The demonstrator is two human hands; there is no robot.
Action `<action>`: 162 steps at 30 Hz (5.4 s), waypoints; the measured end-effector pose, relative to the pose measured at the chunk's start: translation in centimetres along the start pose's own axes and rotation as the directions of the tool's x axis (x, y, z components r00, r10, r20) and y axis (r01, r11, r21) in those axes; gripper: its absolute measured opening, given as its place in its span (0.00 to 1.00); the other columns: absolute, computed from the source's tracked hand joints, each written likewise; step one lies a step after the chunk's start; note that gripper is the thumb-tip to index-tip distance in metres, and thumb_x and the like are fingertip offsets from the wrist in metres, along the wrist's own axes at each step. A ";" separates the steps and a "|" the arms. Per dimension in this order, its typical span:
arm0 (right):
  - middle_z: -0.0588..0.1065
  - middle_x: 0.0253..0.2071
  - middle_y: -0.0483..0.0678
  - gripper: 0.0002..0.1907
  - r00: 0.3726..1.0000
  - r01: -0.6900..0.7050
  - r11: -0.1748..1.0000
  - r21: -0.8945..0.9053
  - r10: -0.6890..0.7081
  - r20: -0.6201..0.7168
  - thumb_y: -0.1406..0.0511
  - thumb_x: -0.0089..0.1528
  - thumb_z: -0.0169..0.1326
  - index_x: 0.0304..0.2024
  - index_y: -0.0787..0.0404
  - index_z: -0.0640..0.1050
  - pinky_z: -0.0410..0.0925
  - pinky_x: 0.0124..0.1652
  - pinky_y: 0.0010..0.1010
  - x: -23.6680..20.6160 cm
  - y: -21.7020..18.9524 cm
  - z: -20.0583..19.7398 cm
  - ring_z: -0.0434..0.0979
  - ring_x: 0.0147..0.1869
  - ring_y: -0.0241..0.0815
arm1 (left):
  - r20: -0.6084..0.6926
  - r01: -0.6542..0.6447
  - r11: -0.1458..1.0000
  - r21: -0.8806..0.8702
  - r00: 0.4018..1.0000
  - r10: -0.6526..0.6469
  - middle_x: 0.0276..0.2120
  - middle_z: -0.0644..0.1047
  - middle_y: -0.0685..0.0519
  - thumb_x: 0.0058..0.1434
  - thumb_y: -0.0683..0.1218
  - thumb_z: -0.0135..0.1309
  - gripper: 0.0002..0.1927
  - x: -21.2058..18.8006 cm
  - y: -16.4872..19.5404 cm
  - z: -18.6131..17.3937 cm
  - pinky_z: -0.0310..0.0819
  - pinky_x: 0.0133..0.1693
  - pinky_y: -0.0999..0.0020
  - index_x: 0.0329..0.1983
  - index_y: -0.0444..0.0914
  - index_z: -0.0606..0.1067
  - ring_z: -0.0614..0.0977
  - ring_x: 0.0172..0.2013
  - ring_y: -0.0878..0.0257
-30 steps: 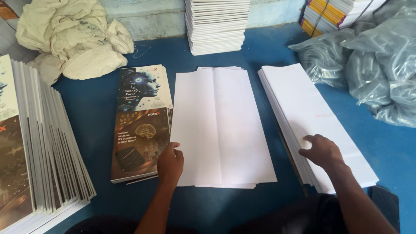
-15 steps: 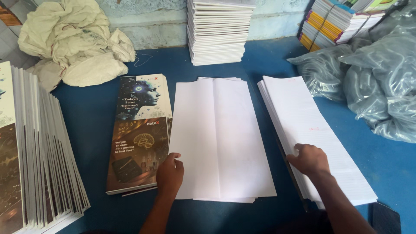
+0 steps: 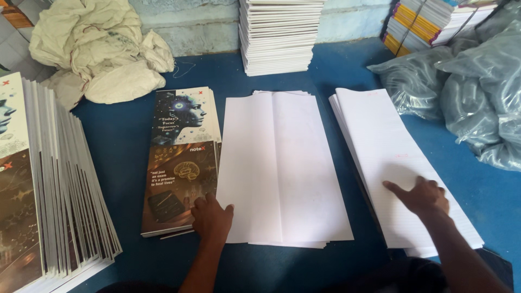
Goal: The person inserts a stack of lined index pages between two printed covers to form a notebook. They repeat this process multiple times, aligning the pages and covers by hand and stacking the completed notebooks on the floor.
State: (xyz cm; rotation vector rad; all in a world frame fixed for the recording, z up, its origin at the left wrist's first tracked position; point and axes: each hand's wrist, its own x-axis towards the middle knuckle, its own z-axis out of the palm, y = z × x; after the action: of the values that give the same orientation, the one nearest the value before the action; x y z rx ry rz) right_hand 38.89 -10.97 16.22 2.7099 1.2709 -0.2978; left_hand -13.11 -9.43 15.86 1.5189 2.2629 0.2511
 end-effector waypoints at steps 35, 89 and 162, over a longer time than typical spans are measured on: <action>0.78 0.49 0.67 0.32 0.971 0.007 0.664 0.747 -0.184 0.155 0.59 0.65 0.53 0.70 0.64 0.68 0.75 0.44 0.51 -0.8 2.5 -6.9 0.81 0.46 0.62 | 0.112 0.039 0.807 -0.589 0.993 0.033 0.39 0.84 0.43 0.55 0.46 0.54 0.22 2.1 -0.8 0.1 0.77 0.45 0.60 0.53 0.34 0.79 0.85 0.38 0.55; 0.77 0.56 0.60 0.29 0.894 -0.012 0.213 0.977 -0.436 0.106 0.67 0.63 0.55 0.68 0.58 0.69 0.75 0.51 0.43 -10.1 -16.1 3.2 0.79 0.54 0.51 | 0.139 -0.080 0.515 -0.853 0.917 0.373 0.39 0.81 0.48 0.64 0.55 0.53 0.24 0.0 4.3 1.2 0.74 0.37 0.69 0.55 0.34 0.78 0.81 0.36 0.62; 0.80 0.53 0.54 0.31 0.760 0.064 0.197 0.978 -0.645 0.080 0.61 0.59 0.57 0.67 0.52 0.69 0.82 0.41 0.37 -14.9 -16.9 3.9 0.83 0.51 0.44 | 0.509 0.443 0.260 -0.858 0.800 0.318 0.62 0.73 0.40 0.63 0.50 0.52 0.30 0.5 4.8 0.0 0.68 0.63 0.45 0.68 0.42 0.64 0.72 0.65 0.46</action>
State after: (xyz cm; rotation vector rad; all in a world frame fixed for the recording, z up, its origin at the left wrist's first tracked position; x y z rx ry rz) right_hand 16.12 -12.12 15.31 2.4632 1.9484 -2.4088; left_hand -9.21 -7.07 17.49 0.5894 1.0908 0.8310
